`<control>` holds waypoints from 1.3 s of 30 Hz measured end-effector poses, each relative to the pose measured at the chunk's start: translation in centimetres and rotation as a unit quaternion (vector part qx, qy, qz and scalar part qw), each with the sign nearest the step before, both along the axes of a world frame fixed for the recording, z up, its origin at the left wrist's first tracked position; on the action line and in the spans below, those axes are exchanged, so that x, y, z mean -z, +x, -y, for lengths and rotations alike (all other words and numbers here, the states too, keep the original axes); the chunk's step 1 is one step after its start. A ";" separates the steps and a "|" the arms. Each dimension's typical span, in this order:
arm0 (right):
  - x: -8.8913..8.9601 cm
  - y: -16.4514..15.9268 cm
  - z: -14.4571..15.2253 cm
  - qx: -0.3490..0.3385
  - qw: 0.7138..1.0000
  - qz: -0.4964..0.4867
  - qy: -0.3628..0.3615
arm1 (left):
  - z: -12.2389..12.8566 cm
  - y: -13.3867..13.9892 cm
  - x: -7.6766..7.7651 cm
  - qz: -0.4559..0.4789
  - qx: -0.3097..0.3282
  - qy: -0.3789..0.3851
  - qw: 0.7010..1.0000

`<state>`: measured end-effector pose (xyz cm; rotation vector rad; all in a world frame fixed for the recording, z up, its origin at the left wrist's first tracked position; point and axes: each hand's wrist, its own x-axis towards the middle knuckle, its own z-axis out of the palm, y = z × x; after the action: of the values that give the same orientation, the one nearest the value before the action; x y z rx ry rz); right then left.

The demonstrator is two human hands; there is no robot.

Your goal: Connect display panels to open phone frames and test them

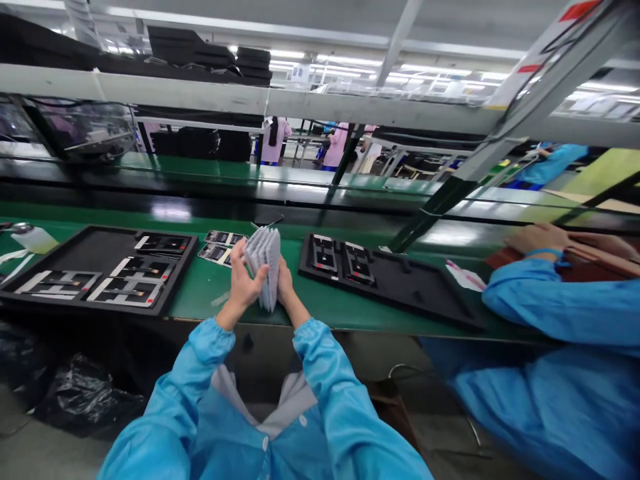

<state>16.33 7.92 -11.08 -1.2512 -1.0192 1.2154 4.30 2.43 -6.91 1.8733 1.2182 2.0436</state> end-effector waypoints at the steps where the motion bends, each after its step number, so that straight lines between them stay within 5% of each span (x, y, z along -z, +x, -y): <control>1: 0.0 -0.1 -0.2 -0.008 1.000 0.000 -0.002 | -0.5 -0.6 -0.9 -0.013 -0.026 0.049 0.998; 7: 0.5 -1.3 -1.7 -0.019 1.000 0.008 0.020 | -2.9 -2.1 -4.6 -0.185 -0.171 0.156 0.955; 12: 1.0 -1.4 -2.9 -0.020 0.999 0.022 0.041 | -4.0 -2.4 -5.4 -0.272 -0.157 0.173 0.934; 24: 1.8 -1.4 -3.2 -0.065 0.992 0.089 0.057 | -4.1 -3.0 -6.9 -0.305 -0.132 0.223 0.916; 32: 1.2 1.4 3.7 -0.059 0.982 0.132 0.119 | -5.0 -3.0 -8.0 -0.275 -0.153 0.161 0.935; 34: 1.3 2.6 6.1 -0.095 0.960 0.233 0.122 | -4.9 -2.9 -8.3 -0.279 -0.163 0.148 0.935; 39: 0.9 2.8 8.3 -0.185 0.837 0.503 0.112 | -4.1 -2.6 -8.9 -0.274 -0.187 0.119 0.936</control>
<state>19.09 -0.39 -12.00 -1.5613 -2.1839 0.5969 1.68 6.50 2.02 2.6281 1.6167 1.9683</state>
